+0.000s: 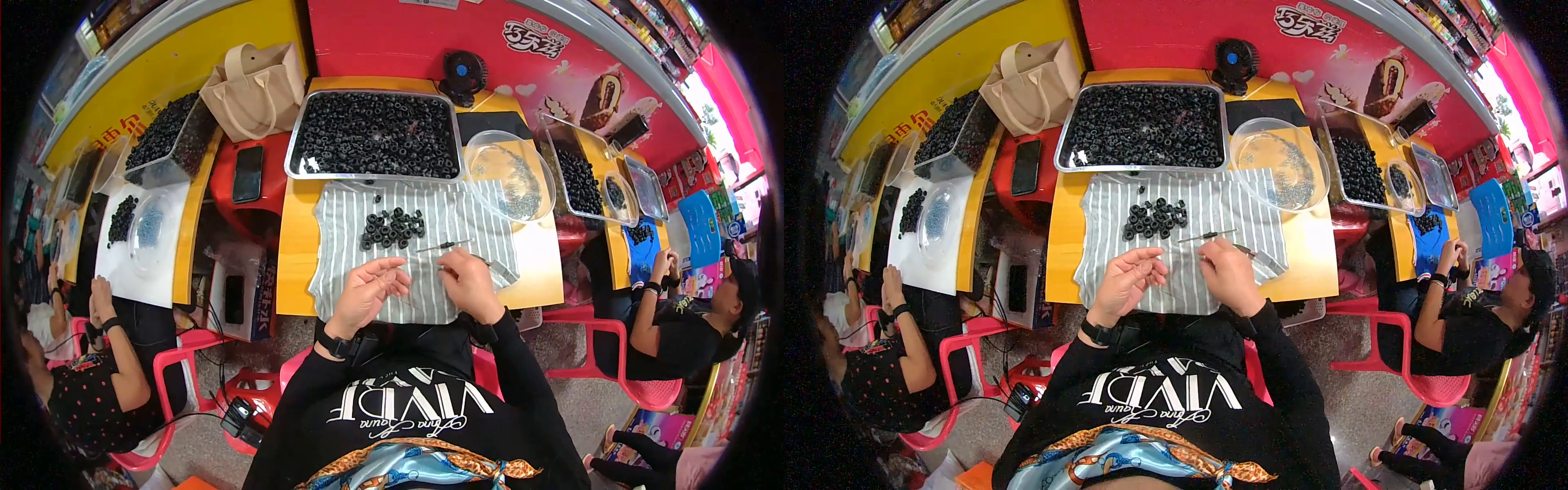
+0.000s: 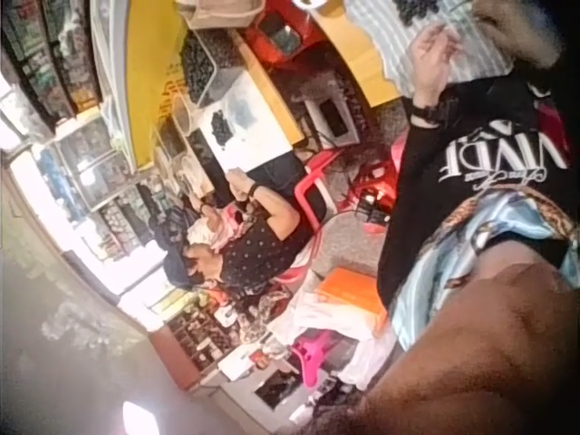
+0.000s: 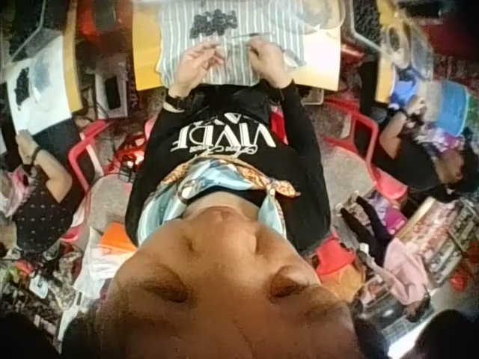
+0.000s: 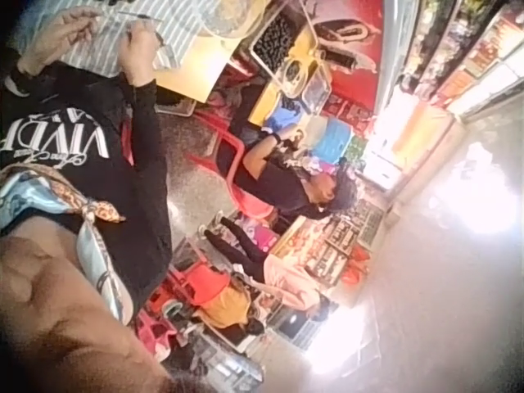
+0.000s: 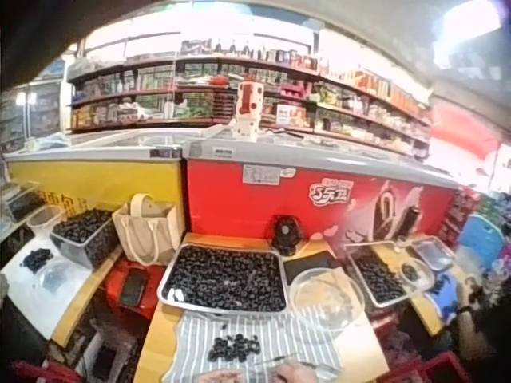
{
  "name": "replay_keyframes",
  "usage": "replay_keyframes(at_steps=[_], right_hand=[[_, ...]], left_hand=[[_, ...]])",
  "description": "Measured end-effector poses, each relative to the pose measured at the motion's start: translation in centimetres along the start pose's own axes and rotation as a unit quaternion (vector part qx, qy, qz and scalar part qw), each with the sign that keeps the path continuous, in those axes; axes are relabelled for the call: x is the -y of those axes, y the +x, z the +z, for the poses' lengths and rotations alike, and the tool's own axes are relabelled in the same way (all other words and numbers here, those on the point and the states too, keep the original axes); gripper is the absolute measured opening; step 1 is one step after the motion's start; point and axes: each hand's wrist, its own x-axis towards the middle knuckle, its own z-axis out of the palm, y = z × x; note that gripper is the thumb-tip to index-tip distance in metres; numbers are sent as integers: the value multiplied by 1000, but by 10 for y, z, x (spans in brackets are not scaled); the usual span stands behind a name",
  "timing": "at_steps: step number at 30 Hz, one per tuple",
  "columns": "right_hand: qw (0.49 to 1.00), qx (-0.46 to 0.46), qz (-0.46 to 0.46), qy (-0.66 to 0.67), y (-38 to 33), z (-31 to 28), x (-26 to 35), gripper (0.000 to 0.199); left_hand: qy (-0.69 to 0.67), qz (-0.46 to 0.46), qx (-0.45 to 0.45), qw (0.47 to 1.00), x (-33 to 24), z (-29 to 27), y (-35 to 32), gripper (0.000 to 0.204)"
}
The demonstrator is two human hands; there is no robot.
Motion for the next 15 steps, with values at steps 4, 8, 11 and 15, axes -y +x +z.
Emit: replay_keyframes(at_steps=[4,8,11,15], right_hand=[[996,8,-12,-89,3,0,6,14],[995,-17,-33,-93,21,-3,21,11],[989,-17,-30,-142,38,0,21,10],[979,0,-3,-205,55,15,21,15]], left_hand=[[4,9,7,1000,1,0,-1,32],[-1,0,0,1000,-1,0,-1,32],[-7,0,-2,1000,0,0,0,31],[-13,-1,-1,1000,-1,1,-2,30]])
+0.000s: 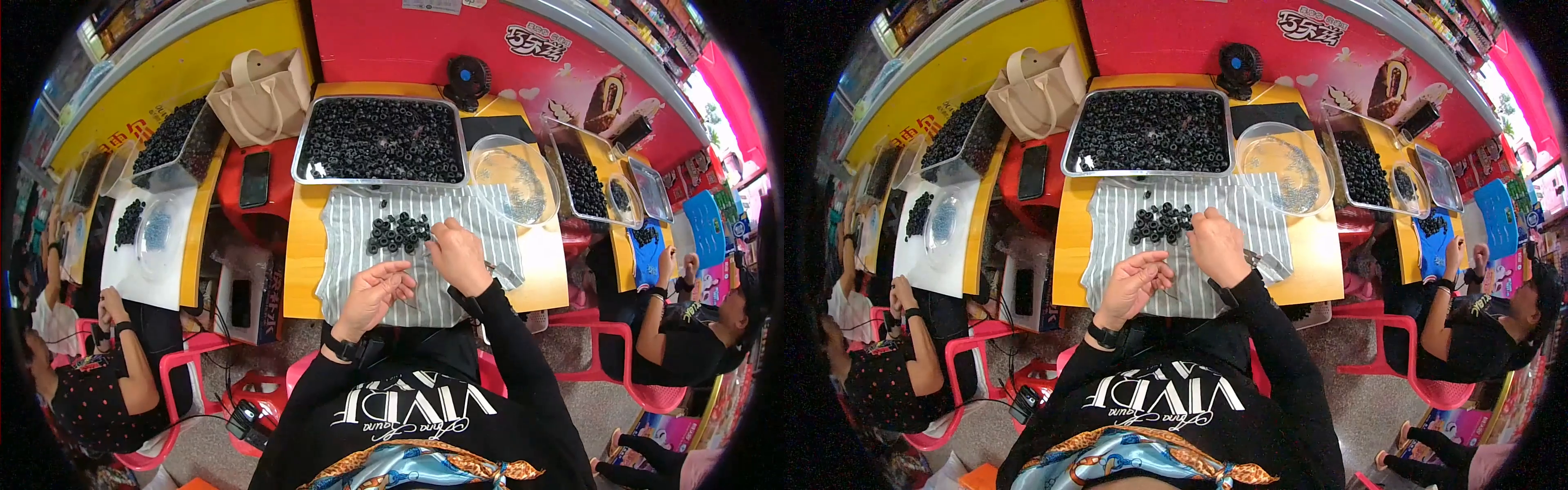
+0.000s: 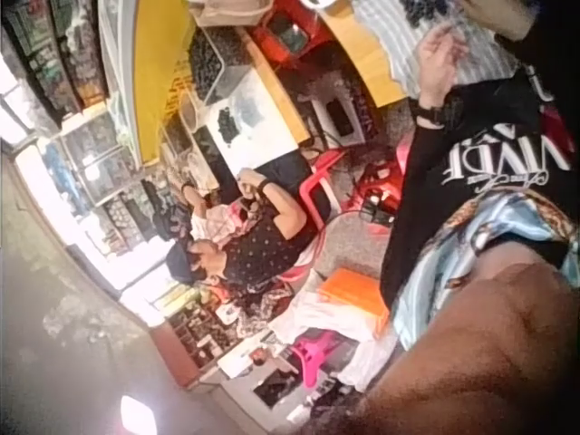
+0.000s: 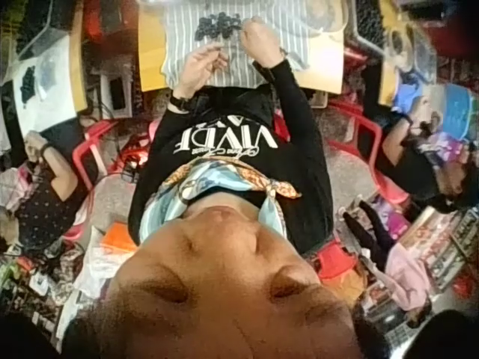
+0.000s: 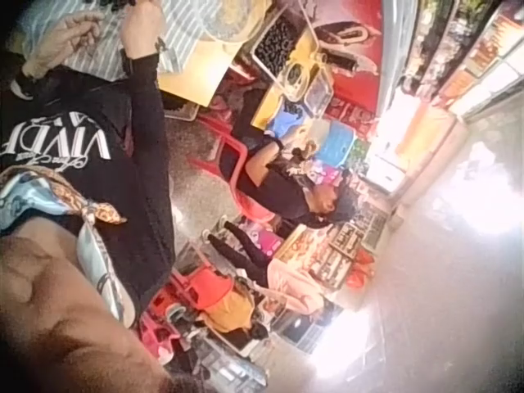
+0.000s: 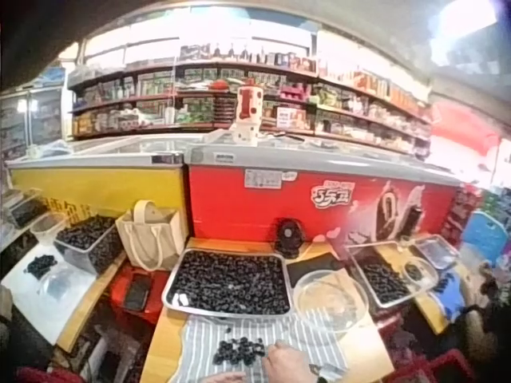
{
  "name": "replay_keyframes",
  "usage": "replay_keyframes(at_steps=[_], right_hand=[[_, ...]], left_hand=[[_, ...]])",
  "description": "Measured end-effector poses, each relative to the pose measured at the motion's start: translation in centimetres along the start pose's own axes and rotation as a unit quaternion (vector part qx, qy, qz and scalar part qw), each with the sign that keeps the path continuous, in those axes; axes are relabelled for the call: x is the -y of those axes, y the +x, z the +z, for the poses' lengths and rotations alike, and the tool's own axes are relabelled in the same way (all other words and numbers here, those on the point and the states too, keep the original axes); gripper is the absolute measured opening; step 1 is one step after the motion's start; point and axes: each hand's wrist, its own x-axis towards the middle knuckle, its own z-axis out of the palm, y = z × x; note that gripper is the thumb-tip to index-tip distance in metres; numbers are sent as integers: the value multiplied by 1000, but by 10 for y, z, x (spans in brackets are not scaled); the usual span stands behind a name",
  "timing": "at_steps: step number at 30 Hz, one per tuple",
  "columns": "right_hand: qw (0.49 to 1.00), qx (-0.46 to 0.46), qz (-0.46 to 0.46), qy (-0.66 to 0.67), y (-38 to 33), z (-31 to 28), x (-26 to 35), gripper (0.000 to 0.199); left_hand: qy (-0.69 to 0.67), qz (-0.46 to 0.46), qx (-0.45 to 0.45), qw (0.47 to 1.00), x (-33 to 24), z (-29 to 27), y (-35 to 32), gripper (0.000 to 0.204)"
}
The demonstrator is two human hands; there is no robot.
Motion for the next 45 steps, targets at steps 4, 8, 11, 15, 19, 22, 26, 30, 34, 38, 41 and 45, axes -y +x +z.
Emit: replay_keyframes(at_steps=[4,8,11,15,19,22,26,30,34,38,41,45], right_hand=[[999,23,-19,-16,8,11,-3,16],[1000,7,-25,16,6,8,-11,13],[993,5,-14,117,-10,-13,-8,10],[988,10,4,156,-43,-17,-14,13],[991,13,-14,130,-67,-15,-10,14],[995,-7,-34,97,-76,-4,-12,14],[995,-33,-53,71,-80,2,-12,14],[993,-58,-56,89,-83,4,-15,14],[989,-60,-52,123,-86,6,-17,14],[987,-66,-46,142,-89,5,-18,12],[986,-72,-46,147,-90,7,-20,11],[985,-73,-45,153,-91,9,-24,14]], left_hand=[[0,-4,-4,1000,0,1,0,32],[-8,-5,4,1000,0,1,1,31],[-19,-9,5,1000,-1,0,0,31],[-8,-3,6,1000,-2,0,0,31],[2,3,11,1000,-2,0,0,30],[15,-4,-6,1000,-2,6,2,29],[152,-64,-92,982,-7,18,4,27],[486,88,-93,864,-14,32,20,29],[707,115,-92,691,-27,48,29,32],[784,91,-70,609,-23,53,35,31],[793,80,-80,598,-23,50,39,28],[796,47,-106,594,-24,48,41,19]])
